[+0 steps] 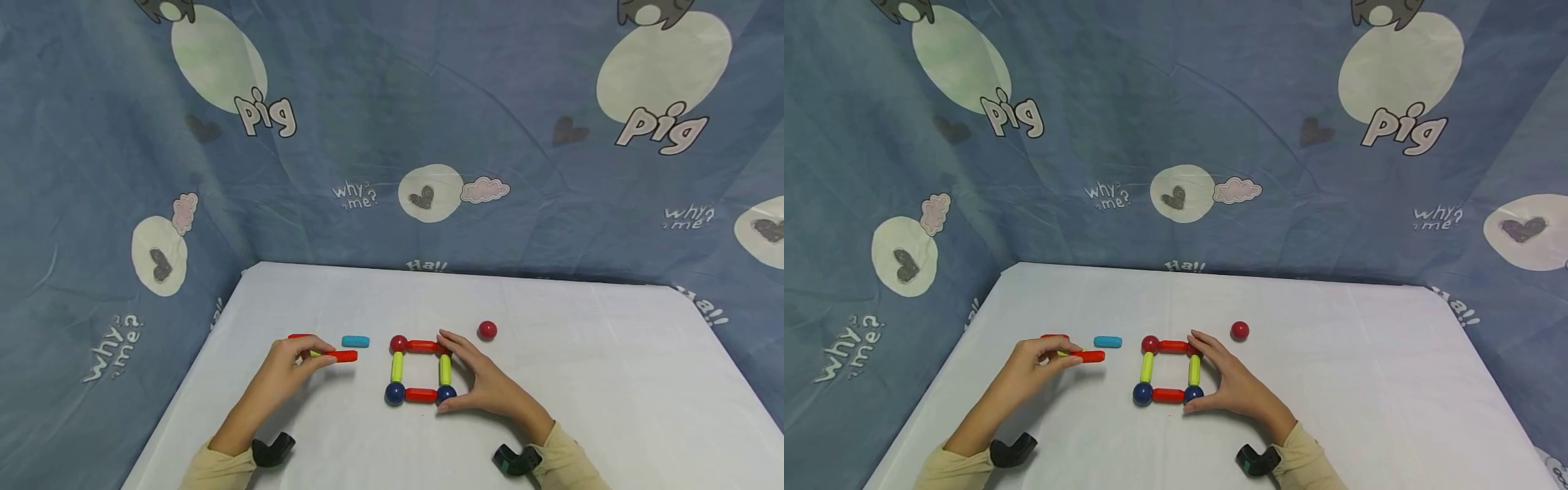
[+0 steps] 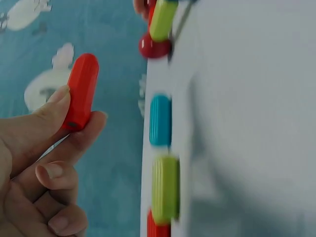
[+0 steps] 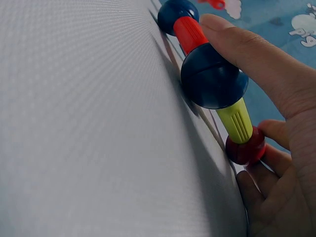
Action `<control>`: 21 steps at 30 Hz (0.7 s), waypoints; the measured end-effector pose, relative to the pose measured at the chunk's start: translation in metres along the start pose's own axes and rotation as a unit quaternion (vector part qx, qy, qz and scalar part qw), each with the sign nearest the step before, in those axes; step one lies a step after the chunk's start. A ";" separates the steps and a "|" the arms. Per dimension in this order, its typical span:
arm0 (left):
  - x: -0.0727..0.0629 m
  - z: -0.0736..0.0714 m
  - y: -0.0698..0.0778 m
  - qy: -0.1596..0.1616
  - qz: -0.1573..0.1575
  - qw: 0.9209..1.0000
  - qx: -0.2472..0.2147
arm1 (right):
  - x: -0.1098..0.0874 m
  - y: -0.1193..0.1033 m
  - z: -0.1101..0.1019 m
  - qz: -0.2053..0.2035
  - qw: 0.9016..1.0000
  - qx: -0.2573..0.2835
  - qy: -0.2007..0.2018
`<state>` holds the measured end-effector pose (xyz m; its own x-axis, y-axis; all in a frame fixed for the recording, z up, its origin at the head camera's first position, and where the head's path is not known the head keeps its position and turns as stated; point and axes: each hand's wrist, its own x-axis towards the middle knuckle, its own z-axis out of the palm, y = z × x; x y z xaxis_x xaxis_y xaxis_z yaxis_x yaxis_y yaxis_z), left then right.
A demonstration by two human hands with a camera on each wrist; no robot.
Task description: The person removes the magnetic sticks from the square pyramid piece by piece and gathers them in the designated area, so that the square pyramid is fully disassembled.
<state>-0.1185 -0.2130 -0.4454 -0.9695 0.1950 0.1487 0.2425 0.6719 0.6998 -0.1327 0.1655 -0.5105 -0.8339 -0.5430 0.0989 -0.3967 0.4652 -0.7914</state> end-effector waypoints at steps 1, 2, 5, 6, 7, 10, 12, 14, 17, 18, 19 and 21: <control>-0.003 -0.004 -0.005 0.006 0.001 1.000 0.004 | 0.000 0.000 0.000 0.001 1.000 0.000 0.000; -0.005 -0.008 -0.010 0.008 -0.003 1.000 0.007 | 0.000 0.000 0.000 0.001 1.000 0.000 0.000; -0.010 -0.018 -0.024 -0.004 -0.024 1.000 0.014 | 0.000 0.000 0.000 0.000 1.000 0.000 0.000; -0.011 -0.020 -0.028 -0.011 -0.034 0.999 0.015 | 0.000 0.001 0.000 0.000 1.000 0.001 0.000; -0.011 -0.023 -0.033 -0.018 -0.041 0.999 0.015 | -0.001 0.001 0.000 -0.002 1.000 0.002 0.000; -0.010 -0.027 -0.046 -0.034 -0.052 0.998 0.012 | -0.001 0.002 0.000 -0.005 1.000 0.005 0.000; -0.009 -0.029 -0.053 -0.045 -0.057 0.997 0.008 | -0.001 0.002 0.001 -0.005 1.000 0.004 0.001; -0.008 -0.030 -0.059 -0.055 -0.059 0.997 0.003 | -0.001 0.002 0.001 -0.004 1.000 0.002 0.001; -0.008 -0.030 -0.065 -0.068 -0.063 0.996 -0.005 | -0.001 0.002 0.001 -0.001 1.000 0.000 0.001; -0.008 -0.030 -0.066 -0.070 -0.064 0.995 -0.005 | -0.001 0.002 0.001 -0.001 1.000 0.000 0.001; -0.008 -0.030 -0.068 -0.071 -0.065 0.995 -0.004 | -0.001 0.002 0.001 -0.001 1.000 0.000 0.001; -0.008 -0.030 -0.071 -0.070 -0.070 0.995 -0.003 | -0.001 0.002 0.000 -0.001 1.000 0.001 0.001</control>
<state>-0.1287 -0.2834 -0.4756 -0.9791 0.1975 -0.0480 0.1055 0.6957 0.7105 -0.1326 0.1664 -0.5121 -0.8338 -0.5427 0.1010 -0.3969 0.4622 -0.7930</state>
